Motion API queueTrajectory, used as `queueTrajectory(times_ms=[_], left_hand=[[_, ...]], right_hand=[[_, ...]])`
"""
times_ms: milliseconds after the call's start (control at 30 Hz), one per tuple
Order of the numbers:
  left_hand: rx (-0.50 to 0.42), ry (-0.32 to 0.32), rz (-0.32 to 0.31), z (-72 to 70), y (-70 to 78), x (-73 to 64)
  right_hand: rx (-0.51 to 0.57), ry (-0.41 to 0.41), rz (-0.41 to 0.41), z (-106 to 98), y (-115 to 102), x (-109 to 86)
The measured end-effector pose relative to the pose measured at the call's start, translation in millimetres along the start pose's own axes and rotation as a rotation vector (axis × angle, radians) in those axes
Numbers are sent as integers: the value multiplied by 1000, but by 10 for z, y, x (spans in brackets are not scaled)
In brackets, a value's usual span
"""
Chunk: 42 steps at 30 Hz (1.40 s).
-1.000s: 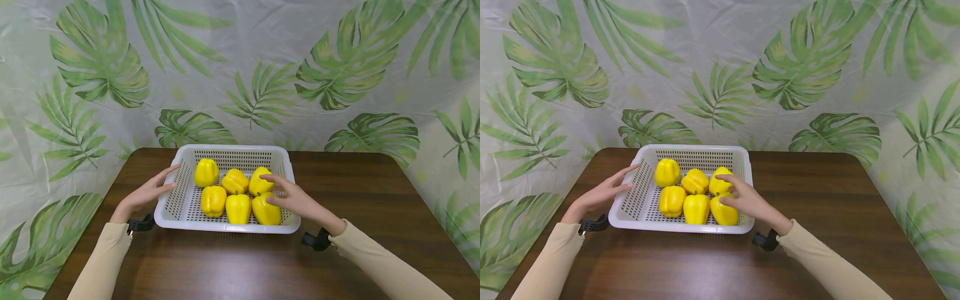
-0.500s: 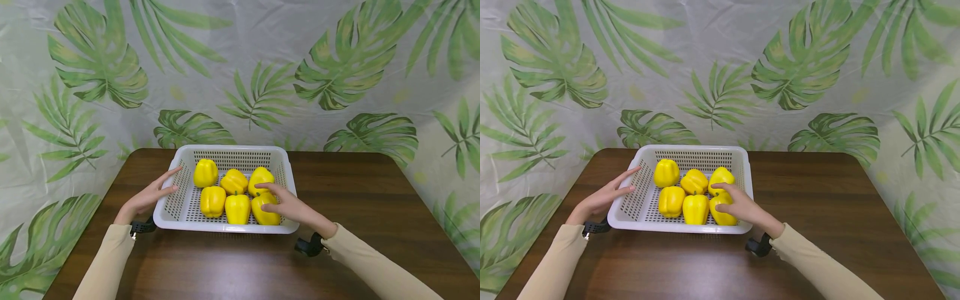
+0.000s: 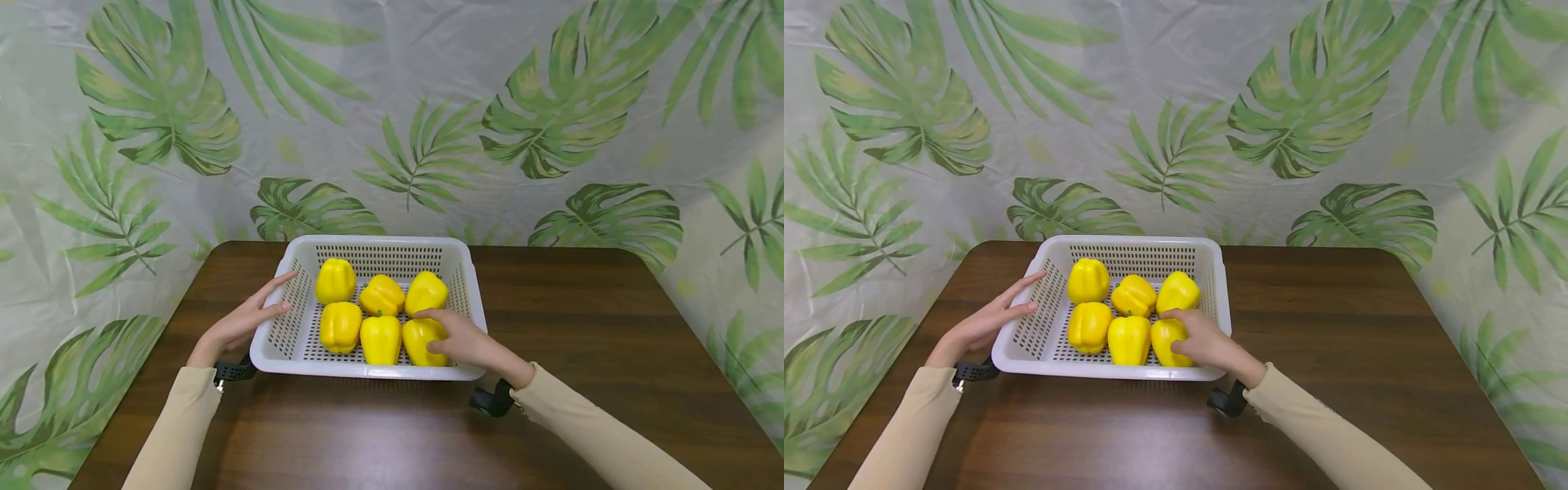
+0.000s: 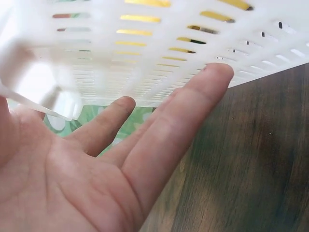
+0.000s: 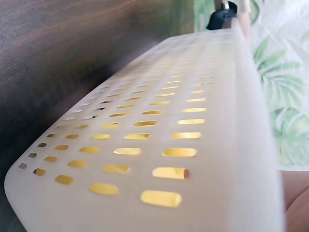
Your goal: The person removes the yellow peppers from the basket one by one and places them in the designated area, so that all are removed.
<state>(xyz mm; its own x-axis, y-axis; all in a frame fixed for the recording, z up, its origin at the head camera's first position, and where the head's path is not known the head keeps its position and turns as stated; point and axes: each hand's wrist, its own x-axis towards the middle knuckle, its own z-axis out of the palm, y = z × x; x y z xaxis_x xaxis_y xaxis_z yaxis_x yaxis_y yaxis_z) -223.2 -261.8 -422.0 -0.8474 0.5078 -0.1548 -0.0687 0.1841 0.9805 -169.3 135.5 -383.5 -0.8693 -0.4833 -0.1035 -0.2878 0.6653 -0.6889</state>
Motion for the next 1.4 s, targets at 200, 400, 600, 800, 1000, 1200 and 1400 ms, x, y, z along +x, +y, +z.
queueTrajectory(times_ms=[200, 400, 600, 800, 1000, 1200, 1400], left_hand=[[-16, -4, -3, 5, -6, -2], [-16, 6, -6, 9, -12, -11], [-21, 10, -3, 11, -19, -11], [-27, 8, -5, 17, -21, -11], [-18, 15, -4, 21, -19, -14], [-7, 23, -5, 20, -21, -18], [4, 32, -7, 15, -35, -11]], right_hand=[[-23, 11, 37, 55, -10, 41], [-39, 10, 47, 93, -1, 66], [-42, 7, 40, 114, 3, 75], [-22, 28, 58, 110, -27, 45], [62, 43, -16, 66, -39, 30], [121, 64, -47, -27, -49, 8], [175, 72, -34, -98, -57, -22]])
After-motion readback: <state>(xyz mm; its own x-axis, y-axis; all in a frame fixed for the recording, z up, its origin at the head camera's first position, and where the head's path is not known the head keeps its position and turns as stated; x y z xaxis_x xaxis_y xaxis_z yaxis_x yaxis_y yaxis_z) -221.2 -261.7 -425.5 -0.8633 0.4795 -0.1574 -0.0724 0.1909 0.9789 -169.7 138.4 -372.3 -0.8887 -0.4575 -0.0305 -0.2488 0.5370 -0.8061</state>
